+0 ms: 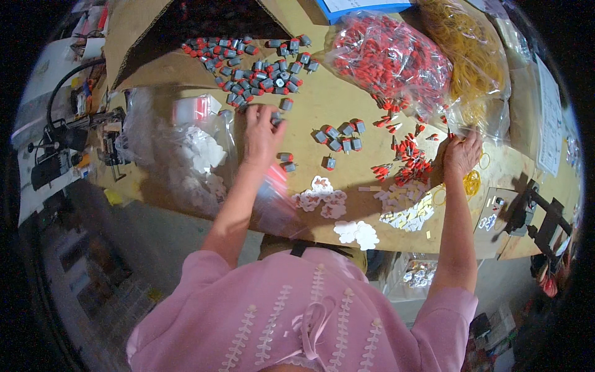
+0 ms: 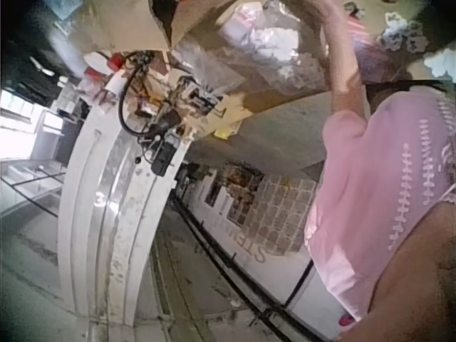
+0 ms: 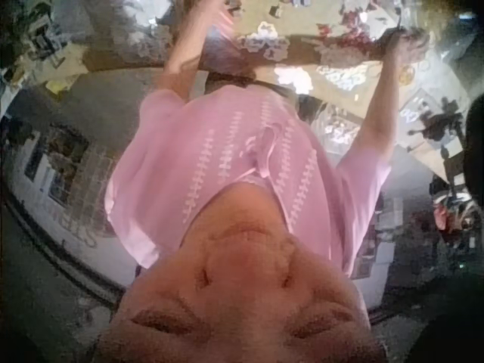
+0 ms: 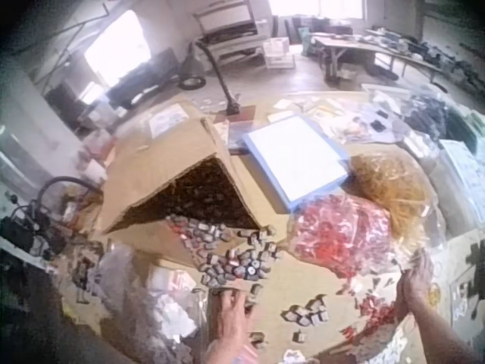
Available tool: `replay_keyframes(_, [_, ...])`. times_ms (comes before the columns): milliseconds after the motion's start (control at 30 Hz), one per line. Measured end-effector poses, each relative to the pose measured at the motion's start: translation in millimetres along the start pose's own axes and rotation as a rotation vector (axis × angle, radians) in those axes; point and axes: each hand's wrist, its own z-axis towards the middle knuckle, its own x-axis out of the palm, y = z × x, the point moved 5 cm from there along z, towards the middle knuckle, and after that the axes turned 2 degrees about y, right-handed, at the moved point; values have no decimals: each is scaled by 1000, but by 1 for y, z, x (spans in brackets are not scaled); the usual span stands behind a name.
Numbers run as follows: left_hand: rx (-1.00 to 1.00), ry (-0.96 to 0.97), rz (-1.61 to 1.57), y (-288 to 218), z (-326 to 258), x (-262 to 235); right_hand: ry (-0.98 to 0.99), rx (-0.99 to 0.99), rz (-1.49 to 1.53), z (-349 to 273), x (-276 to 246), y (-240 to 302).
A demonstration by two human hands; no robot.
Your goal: The person empties a box of small gray and red components onto a table, then repeatedly picks up a white cutout, a small rectangular piece, and a yellow rubber band, wraps the band around the pieces, and places the assembled unit into a basket. The person also handles a clear plastic bag containing additional white cutouts.
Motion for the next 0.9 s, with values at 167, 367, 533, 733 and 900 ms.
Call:
replay_keyframes(167, [12,175,-242,-13,-35,17,-6,-13,11,1,3,-2])
replay_keyframes(367, [-64,-178,44,38,7,-47,-18,-21,20,0,4,-5])
replay_keyframes(533, [58,-169,192,48,15,-37,10,1,-1,1,1,0])
replay_keyframes(733, [-129,185,-71,0,-31,4,0,-2,7,-1,0,-2])
replay_keyframes(900, [44,68,-21,-31,1,-14,-13,-27,20,0,6,-6])
